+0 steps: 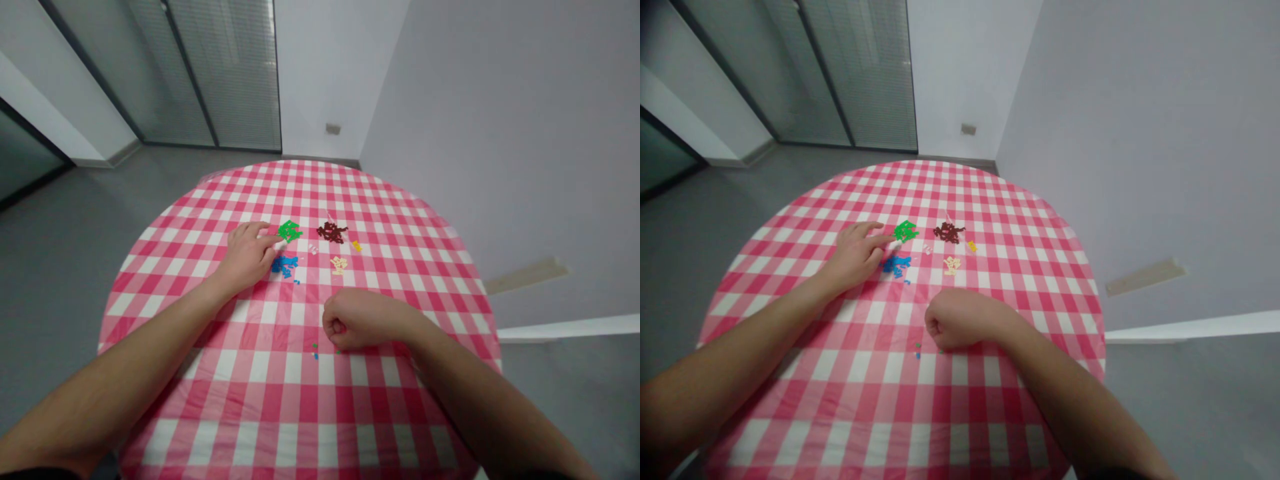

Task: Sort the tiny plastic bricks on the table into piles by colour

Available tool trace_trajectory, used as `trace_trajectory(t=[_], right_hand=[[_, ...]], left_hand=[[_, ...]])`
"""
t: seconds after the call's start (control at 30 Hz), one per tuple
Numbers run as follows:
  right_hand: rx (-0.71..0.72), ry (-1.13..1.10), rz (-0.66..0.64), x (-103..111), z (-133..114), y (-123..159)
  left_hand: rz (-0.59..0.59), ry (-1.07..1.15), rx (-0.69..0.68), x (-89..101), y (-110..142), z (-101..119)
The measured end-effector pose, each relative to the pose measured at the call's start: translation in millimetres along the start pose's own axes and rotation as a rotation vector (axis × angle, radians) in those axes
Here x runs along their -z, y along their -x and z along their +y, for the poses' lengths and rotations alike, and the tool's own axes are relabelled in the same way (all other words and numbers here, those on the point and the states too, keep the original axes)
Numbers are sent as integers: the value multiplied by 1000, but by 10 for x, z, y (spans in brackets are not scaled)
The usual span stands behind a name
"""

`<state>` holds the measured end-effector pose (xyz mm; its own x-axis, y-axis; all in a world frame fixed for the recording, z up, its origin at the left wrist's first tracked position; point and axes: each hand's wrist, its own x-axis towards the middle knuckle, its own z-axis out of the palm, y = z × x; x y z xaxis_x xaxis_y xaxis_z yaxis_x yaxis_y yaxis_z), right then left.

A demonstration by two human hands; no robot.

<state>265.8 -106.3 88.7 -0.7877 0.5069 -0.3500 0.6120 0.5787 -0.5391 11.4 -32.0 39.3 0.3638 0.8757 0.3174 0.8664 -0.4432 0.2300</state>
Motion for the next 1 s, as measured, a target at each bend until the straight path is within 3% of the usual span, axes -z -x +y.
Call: trace_trajectory(t=[0.1, 0.2, 0.27, 0.43, 0.57, 0.7, 0.9, 1.0], right_hand=[[-36, -35, 325, 61, 162, -24], [-252, 24, 702, 119, 395, -60], [-393, 106, 797, 140, 548, -88], [-554, 279, 679, 157, 740, -154], [-551, 326, 619, 165, 734, -156], [-524, 316, 644, 161, 733, -112], [-543, 363, 580, 142, 713, -101], [-562, 377, 569, 123, 720, -133]], left_hand=[[-12, -1, 7, 6, 11, -24], [-26, 19, -16, -3, 16, -19], [-16, 44, -40, 0, 24, 5], [-7, 93, -153, 30, 74, 92], [-13, 115, -193, 34, 97, 100], [-39, 152, -231, 72, 81, 101], [-426, 439, -544, 256, 166, 353], [-537, 546, -644, 314, 262, 531]])
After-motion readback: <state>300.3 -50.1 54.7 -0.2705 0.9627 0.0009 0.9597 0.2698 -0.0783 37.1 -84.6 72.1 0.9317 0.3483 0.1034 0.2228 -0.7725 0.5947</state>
